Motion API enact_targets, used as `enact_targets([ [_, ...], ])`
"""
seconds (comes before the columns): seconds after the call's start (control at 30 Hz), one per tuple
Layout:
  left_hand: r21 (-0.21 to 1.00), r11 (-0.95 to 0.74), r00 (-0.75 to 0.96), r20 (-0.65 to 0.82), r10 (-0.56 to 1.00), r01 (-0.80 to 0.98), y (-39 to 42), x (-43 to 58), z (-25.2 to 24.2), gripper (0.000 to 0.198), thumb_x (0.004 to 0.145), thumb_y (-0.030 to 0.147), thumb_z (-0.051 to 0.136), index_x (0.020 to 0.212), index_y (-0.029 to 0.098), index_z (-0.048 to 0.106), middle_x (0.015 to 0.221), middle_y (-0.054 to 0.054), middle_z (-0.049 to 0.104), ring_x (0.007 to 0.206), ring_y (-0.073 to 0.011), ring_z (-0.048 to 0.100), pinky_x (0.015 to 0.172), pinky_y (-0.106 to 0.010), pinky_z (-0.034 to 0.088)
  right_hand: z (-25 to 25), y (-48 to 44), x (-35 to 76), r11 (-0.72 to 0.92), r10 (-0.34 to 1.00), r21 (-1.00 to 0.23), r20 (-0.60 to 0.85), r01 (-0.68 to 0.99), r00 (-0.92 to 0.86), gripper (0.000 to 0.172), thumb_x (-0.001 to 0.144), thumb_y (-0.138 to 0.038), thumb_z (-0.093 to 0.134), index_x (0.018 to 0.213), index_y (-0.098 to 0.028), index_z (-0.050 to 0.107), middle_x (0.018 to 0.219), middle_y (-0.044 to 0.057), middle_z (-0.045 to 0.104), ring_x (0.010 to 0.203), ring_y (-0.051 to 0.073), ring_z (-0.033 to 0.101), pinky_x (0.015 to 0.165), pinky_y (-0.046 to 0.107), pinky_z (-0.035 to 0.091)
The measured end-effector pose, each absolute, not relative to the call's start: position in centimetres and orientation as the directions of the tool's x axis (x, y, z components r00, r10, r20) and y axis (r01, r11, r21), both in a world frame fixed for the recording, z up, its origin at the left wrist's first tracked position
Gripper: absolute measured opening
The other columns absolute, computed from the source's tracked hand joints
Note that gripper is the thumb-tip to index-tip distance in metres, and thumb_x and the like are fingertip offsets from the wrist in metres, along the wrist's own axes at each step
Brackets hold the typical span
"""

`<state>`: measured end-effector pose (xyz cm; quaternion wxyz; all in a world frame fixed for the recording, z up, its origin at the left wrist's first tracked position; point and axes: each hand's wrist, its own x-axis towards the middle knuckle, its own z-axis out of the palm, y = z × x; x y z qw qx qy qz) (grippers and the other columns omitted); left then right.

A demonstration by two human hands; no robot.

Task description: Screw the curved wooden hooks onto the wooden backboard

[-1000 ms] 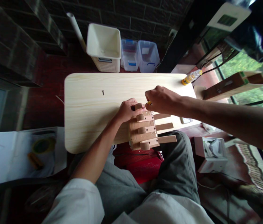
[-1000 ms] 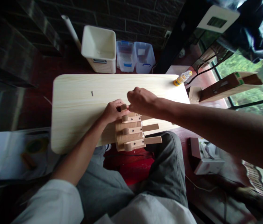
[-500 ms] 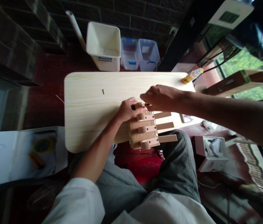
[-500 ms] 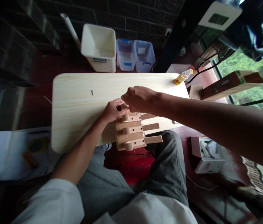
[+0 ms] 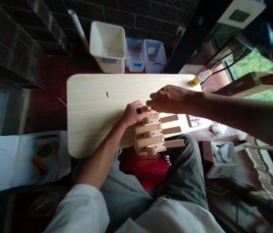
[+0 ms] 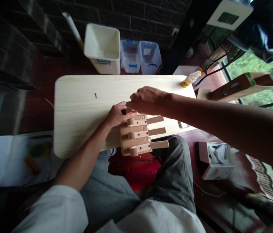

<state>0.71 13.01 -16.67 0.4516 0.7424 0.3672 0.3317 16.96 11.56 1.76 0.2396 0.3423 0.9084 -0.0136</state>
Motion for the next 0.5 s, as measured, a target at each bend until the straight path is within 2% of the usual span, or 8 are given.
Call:
enact_targets([
  [0.1, 0.912, -0.325, 0.512, 0.161, 0.844, 0.25, 13.02, 0.67, -16.51, 0.026, 0.074, 0.044, 0.074, 0.078, 0.018, 0.074, 0.081, -0.001, 0.062, 0.072, -0.014, 0.058, 0.066, -0.025, 0.046, 1.4, 11.14, 16.77, 0.724, 0.654, 0.134, -0.442, 0.676, -0.614, 0.026, 0.098, -0.021, 0.046, 0.113, -0.015, 0.066, 0.094, 0.012, 0.07, 0.081, 0.02, 0.062, 0.068, 0.032, 0.036],
  [0.27, 0.923, -0.298, 0.516, 0.138, 0.846, 0.243, 13.03, 0.73, -16.48, 0.028, 0.072, 0.046, 0.075, 0.079, 0.019, 0.074, 0.081, -0.001, 0.063, 0.073, -0.0145, 0.058, 0.066, -0.025, 0.047, 1.21, 10.58, 16.19, 0.552, 0.791, 0.171, -0.417, 0.816, -0.448, 0.029, 0.097, -0.029, 0.049, 0.112, -0.011, 0.066, 0.09, 0.015, 0.07, 0.083, 0.024, 0.064, 0.066, 0.032, 0.036],
  [0.4, 0.935, -0.276, 0.503, 0.132, 0.854, 0.223, 12.94, 0.87, -16.64, 0.029, 0.072, 0.046, 0.075, 0.082, 0.018, 0.074, 0.084, -0.002, 0.065, 0.077, -0.0162, 0.06, 0.07, -0.027, 0.049, 1.82, 10.79, 16.18, 0.624, 0.716, 0.099, -0.47, 0.775, -0.516, 0.031, 0.093, -0.023, 0.053, 0.12, -0.01, 0.062, 0.091, 0.014, 0.071, 0.085, 0.023, 0.065, 0.067, 0.031, 0.038],
  [0.5, 0.94, -0.275, 0.498, 0.144, 0.855, 0.2, 12.92, 0.91, -16.75, 0.028, 0.073, 0.045, 0.075, 0.082, 0.018, 0.075, 0.087, -0.003, 0.065, 0.08, -0.0168, 0.061, 0.072, -0.028, 0.05, 1.98, 11.23, 16.45, 0.65, 0.685, 0.07, -0.486, 0.757, -0.543, 0.027, 0.094, -0.022, 0.051, 0.116, -0.013, 0.064, 0.093, 0.014, 0.072, 0.085, 0.023, 0.065, 0.069, 0.032, 0.038],
])
